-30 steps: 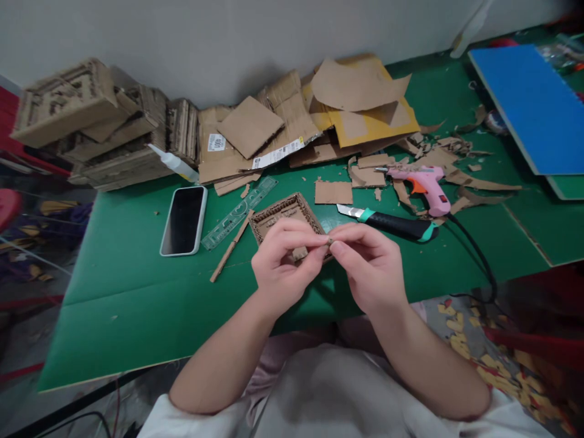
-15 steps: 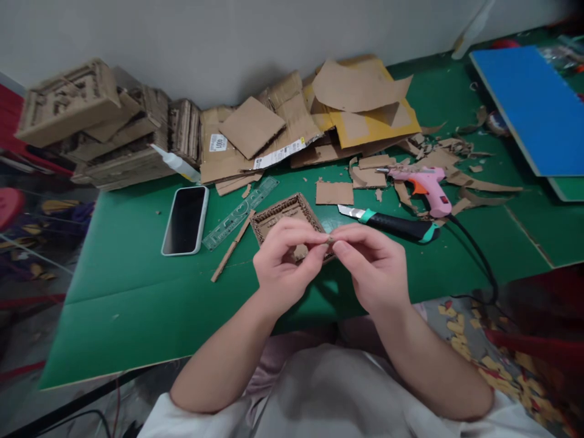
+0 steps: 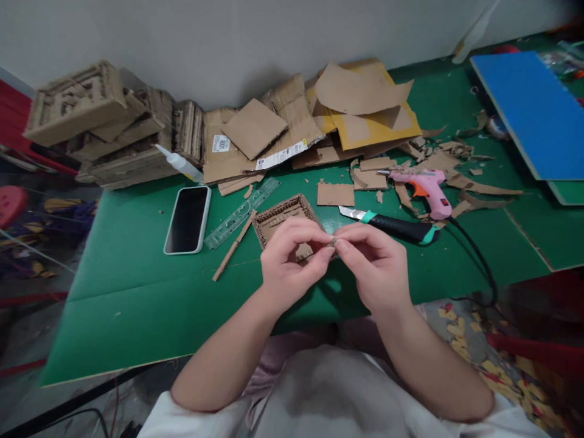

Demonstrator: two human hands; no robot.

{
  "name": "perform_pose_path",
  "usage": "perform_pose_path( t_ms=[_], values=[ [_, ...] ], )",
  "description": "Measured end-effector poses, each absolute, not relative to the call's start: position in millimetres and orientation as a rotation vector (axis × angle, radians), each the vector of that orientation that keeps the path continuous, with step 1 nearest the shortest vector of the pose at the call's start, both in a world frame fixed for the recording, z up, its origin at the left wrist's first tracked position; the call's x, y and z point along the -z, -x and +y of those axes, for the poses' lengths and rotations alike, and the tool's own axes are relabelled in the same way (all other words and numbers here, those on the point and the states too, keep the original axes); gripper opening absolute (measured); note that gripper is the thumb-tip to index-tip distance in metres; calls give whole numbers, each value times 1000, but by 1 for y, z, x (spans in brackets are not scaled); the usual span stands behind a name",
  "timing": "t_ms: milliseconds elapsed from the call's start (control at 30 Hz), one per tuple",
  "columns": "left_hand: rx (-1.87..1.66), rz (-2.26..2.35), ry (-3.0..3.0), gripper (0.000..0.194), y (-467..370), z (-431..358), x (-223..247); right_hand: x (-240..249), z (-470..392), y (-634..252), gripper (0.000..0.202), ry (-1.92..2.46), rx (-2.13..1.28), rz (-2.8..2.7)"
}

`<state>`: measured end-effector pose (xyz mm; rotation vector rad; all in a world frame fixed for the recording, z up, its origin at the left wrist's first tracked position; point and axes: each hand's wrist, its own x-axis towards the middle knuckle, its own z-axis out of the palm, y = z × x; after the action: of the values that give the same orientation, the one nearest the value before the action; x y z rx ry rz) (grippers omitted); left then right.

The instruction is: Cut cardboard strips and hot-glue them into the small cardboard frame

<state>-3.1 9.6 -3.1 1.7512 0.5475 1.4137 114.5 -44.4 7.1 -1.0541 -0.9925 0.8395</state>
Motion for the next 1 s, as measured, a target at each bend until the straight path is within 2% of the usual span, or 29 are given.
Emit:
perform_pose_path(
  t_ms=[233,433,700,1000],
  values=[
    [-1282,567,-1486,8,1,11,6,-4,-45,-120,10,1113,-900,-1003],
    [-1122,554,-1090,4,0,11,6,5,-51,-139,6,1226,-809,-843],
    [-939,368,-821,11,0,14,-2,22,-66,-179,9,1365,-678,-718],
    [-962,367,-845,21,0,15,0,33,-81,-215,7,1454,-475,-603]
  ],
)
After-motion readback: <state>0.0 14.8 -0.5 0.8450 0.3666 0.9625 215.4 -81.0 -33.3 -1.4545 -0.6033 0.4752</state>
